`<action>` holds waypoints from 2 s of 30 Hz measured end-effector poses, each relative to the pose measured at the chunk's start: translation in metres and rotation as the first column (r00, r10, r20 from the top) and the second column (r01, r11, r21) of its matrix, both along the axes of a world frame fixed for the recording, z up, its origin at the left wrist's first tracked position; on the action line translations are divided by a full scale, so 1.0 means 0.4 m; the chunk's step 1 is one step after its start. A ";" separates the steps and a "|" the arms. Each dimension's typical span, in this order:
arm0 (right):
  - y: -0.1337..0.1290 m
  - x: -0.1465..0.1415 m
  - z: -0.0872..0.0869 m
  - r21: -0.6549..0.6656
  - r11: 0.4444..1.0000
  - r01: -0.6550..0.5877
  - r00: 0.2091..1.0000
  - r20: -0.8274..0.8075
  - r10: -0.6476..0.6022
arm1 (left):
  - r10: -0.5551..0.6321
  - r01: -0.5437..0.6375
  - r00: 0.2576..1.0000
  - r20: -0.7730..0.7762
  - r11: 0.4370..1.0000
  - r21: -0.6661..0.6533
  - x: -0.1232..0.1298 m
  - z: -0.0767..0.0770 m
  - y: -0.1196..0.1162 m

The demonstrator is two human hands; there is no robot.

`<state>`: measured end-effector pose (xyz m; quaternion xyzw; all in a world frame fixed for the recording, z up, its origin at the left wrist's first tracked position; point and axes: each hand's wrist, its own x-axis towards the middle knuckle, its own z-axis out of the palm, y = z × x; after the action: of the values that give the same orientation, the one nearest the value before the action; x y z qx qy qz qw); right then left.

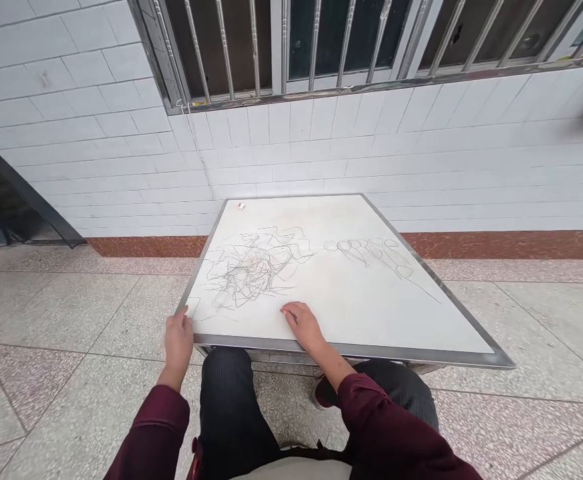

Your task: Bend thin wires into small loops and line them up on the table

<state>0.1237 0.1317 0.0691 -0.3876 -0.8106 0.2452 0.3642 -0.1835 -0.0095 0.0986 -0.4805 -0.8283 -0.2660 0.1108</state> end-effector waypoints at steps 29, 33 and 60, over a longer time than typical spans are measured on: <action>-0.044 -0.009 0.036 0.018 0.997 -0.073 0.996 -0.058 0.074 | -0.226 0.210 0.974 0.014 0.924 0.318 0.138 0.134 -0.095; -0.139 -0.028 0.155 0.000 0.984 -0.179 0.972 -0.157 0.176 | -0.442 -0.046 0.581 0.684 0.821 0.569 0.233 0.257 -0.123; -0.321 0.039 0.345 -0.518 0.476 -0.711 0.550 -0.831 -0.083 | -0.465 0.087 0.028 0.885 0.883 0.461 0.429 0.252 -0.156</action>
<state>0.1395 0.0031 0.2071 -0.1846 -0.4175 0.8025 0.3841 -0.0120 -0.0718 0.1993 -0.3070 -0.5243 -0.6471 -0.4605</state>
